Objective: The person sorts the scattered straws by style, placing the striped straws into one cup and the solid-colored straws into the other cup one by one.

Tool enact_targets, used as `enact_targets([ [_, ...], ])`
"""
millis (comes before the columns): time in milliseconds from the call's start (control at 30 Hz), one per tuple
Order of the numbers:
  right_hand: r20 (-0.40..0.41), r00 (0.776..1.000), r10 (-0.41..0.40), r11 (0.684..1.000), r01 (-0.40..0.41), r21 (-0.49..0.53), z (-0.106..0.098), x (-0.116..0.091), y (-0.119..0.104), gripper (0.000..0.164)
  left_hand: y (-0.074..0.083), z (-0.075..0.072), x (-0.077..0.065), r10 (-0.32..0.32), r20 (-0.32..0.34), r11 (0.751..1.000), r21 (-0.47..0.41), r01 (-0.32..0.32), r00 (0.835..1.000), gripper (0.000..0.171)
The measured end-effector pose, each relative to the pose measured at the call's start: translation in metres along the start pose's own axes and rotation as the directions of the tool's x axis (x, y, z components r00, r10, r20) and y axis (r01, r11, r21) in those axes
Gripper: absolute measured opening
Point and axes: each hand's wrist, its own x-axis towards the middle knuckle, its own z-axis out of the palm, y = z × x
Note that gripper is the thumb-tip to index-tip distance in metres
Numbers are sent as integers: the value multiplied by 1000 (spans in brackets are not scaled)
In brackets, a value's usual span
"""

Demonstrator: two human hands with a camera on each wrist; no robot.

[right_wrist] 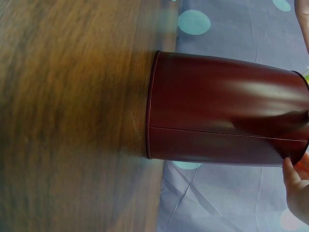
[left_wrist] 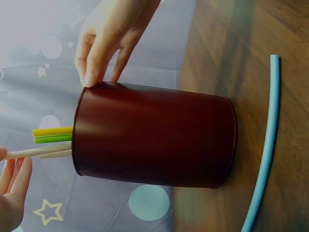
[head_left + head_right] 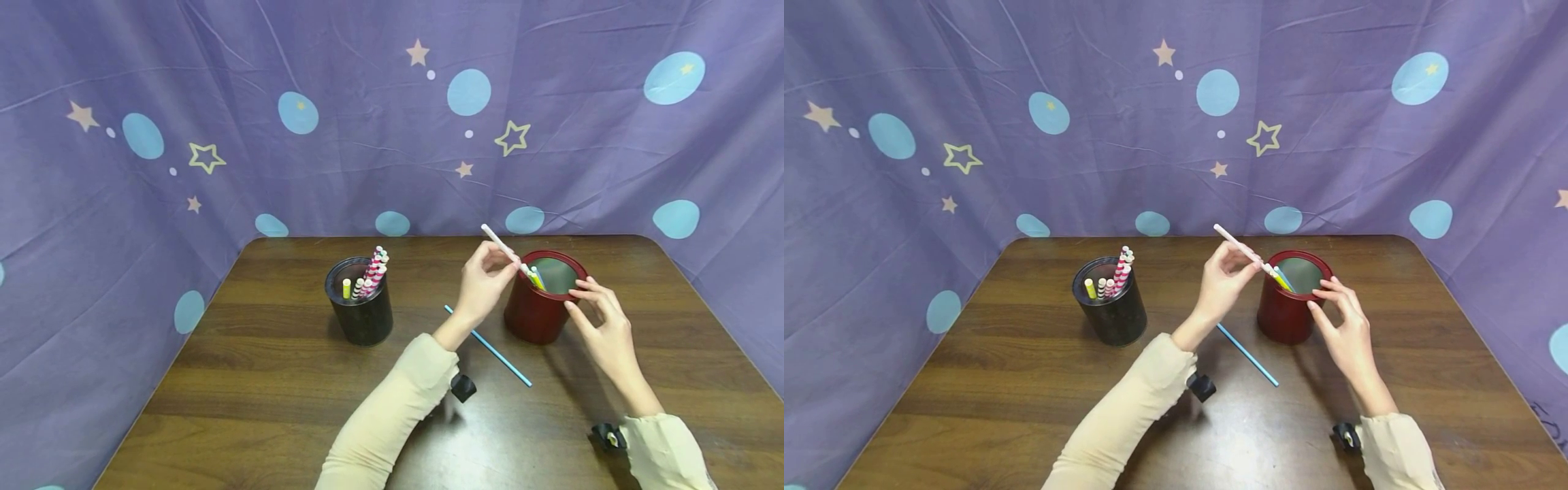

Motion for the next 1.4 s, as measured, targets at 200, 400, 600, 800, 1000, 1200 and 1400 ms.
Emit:
enact_targets([
  [200,4,1000,3,1000,-3,-12,0,1,-1,32,-6,2,-2,8,18,999,46,-9,1000,14],
  [400,3,1000,6,1000,-6,-14,1,2,0,32,-20,4,-2,35,-6,990,138,-34,999,12],
  [600,1,1000,9,1000,-9,-20,0,1,1,32,-43,4,1,68,-32,953,298,-56,997,12],
  [800,-4,1000,13,1000,-13,-15,0,0,0,32,-48,4,-2,54,17,909,412,-56,998,12],
  [1000,1,1000,19,999,-19,-28,0,0,-1,33,-54,3,-3,58,74,845,528,-89,996,15],
  [1200,2,1000,22,999,-22,-31,-1,0,0,33,-53,2,3,41,189,758,634,-153,981,17],
  [1400,3,1000,21,999,-21,-26,-1,0,2,33,-49,3,7,-25,262,715,680,-166,965,20],
])
